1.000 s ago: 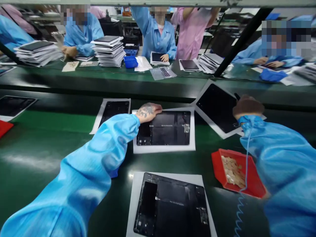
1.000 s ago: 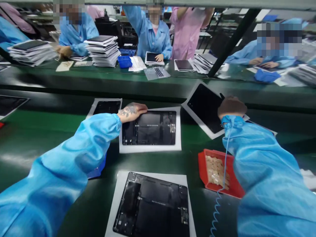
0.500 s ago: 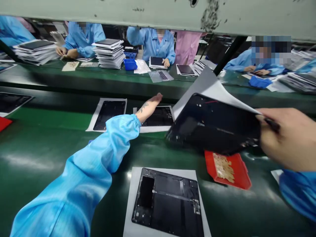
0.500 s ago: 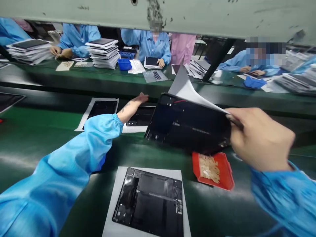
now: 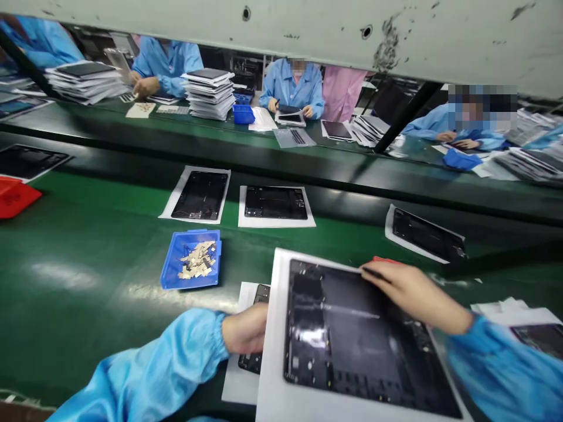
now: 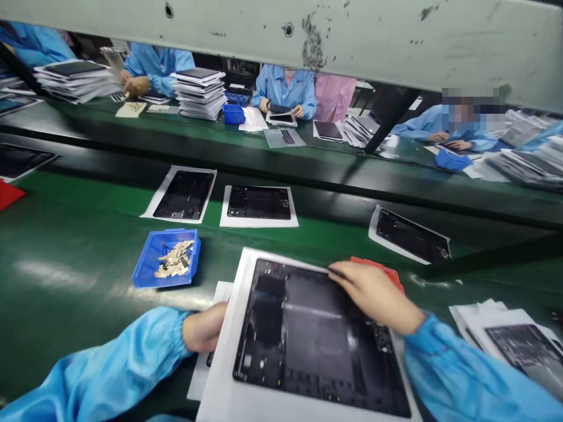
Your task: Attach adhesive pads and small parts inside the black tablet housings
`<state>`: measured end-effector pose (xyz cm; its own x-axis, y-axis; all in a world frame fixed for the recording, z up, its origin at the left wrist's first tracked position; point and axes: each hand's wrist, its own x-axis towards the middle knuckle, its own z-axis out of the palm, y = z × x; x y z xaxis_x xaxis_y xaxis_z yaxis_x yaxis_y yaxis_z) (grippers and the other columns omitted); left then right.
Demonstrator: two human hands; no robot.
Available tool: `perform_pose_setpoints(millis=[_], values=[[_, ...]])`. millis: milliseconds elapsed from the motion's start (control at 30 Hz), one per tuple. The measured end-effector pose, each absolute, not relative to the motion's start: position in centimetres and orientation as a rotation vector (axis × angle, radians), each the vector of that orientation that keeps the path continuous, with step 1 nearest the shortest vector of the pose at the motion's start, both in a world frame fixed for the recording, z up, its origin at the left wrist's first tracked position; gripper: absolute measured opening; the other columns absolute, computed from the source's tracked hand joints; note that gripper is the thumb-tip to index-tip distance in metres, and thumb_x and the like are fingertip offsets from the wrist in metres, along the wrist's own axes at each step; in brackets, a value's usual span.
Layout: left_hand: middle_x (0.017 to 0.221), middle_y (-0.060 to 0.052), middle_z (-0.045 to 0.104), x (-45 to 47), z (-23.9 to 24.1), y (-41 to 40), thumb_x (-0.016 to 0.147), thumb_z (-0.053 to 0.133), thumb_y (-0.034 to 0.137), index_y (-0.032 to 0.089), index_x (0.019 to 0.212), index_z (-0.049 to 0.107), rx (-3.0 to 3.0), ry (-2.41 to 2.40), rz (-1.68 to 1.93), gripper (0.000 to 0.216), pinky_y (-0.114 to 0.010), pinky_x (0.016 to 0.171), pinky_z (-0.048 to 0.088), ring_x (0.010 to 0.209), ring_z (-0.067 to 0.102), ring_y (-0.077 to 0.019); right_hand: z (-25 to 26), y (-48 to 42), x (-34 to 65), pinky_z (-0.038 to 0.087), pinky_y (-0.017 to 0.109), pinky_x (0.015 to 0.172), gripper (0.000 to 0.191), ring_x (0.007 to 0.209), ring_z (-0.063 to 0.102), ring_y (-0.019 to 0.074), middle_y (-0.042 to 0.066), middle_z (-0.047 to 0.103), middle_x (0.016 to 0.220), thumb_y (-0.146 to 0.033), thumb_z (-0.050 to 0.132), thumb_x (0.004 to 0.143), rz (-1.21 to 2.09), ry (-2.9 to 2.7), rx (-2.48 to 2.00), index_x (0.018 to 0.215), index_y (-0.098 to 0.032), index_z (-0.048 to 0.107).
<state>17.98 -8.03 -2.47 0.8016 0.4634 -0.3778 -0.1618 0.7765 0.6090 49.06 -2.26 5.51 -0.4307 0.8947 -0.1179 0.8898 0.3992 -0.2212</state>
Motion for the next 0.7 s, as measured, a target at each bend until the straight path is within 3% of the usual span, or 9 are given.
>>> perform_pose_setpoints(millis=[67, 133, 267, 400, 500, 600, 700], values=[[0.072, -0.007, 0.07, 15.5, -4.0, -10.1, 0.071, 0.065, 0.033, 0.012, 0.09, 0.069, 0.625, 0.678, 0.25, 0.029, -0.031, 0.068, 0.053, 0.067, 0.066, -0.0189, 2.2, -3.7, 47.7, 0.051, 0.033, 0.082, 0.032, 0.09, 0.066, 0.0219, 0.004, 0.07, 0.1, -0.038, 0.039, 0.094, 0.549, -2.643, -1.591, 0.099, -0.023, 0.067], [0.072, -0.007, 0.069, 13.1, -5.1, -11.6, 0.071, 0.064, 0.028, 0.012, 0.092, 0.069, 0.7, 0.743, 0.17, 0.027, -0.028, 0.06, 0.053, 0.06, 0.065, -0.0171, -0.8, -5.2, 46.3, 0.052, 0.031, 0.079, 0.029, 0.087, 0.067, 0.0197, 0.003, 0.071, 0.097, -0.031, 0.039, 0.094, 0.692, -2.647, -1.511, 0.098, -0.024, 0.067], [0.078, -0.008, 0.069, 9.1, -5.6, -12.5, 0.078, 0.057, 0.034, 0.011, 0.1, 0.066, 0.872, 0.97, 0.197, 0.033, -0.023, 0.054, 0.05, 0.055, 0.062, -0.0123, -4.6, -6.7, 44.4, 0.053, 0.032, 0.078, 0.03, 0.088, 0.067, 0.0201, 0.005, 0.07, 0.097, -0.02, 0.038, 0.091, 0.66, -2.608, -1.502, 0.099, -0.023, 0.066], [0.085, -0.006, 0.068, 5.7, -4.1, -10.3, 0.085, 0.049, 0.036, 0.015, 0.111, 0.062, 1.196, 1.219, 0.28, 0.036, -0.024, 0.058, 0.05, 0.061, 0.061, -0.012, -6.3, -6.6, 44.1, 0.054, 0.031, 0.069, 0.031, 0.079, 0.068, 0.0194, 0.004, 0.068, 0.093, -0.021, 0.035, 0.091, 0.532, -2.599, -1.553, 0.1, -0.024, 0.065], [0.094, -0.005, 0.067, 3.3, -2.7, -6.9, 0.089, 0.044, 0.032, 0.019, 0.104, 0.064, 1.697, 1.668, 0.419, 0.028, -0.027, 0.071, 0.05, 0.078, 0.062, -0.0153, -7.3, -6.7, 44.4, 0.054, 0.03, 0.067, 0.028, 0.078, 0.067, 0.0191, 0.004, 0.067, 0.095, -0.03, 0.036, 0.094, 0.45, -2.528, -1.577, 0.098, -0.024, 0.063], [0.096, -0.007, 0.064, 1.9, -2.0, -3.9, 0.09, 0.04, 0.02, 0.017, 0.095, 0.064, 2.262, 1.973, 0.084, 0.025, -0.031, 0.08, 0.046, 0.089, 0.058, -0.0188, -8.4, -7.1, 44.6, 0.054, 0.028, 0.063, 0.03, 0.079, 0.067, 0.0187, 0.005, 0.065, 0.096, -0.037, 0.034, 0.096, 0.401, -2.451, -1.594, 0.095, -0.023, 0.061], [0.096, -0.011, 0.062, 1.7, -1.7, -2.3, 0.081, 0.047, 0.008, 0.015, 0.09, 0.065, 2.481, 1.925, -0.258, 0.021, -0.038, 0.082, 0.042, 0.094, 0.054, -0.0249, -9.2, -7.5, 44.6, 0.053, 0.025, 0.063, 0.032, 0.081, 0.067, 0.0176, 0.005, 0.063, 0.1, -0.041, 0.032, 0.097, 0.408, -2.406, -1.582, 0.095, -0.024, 0.06]])
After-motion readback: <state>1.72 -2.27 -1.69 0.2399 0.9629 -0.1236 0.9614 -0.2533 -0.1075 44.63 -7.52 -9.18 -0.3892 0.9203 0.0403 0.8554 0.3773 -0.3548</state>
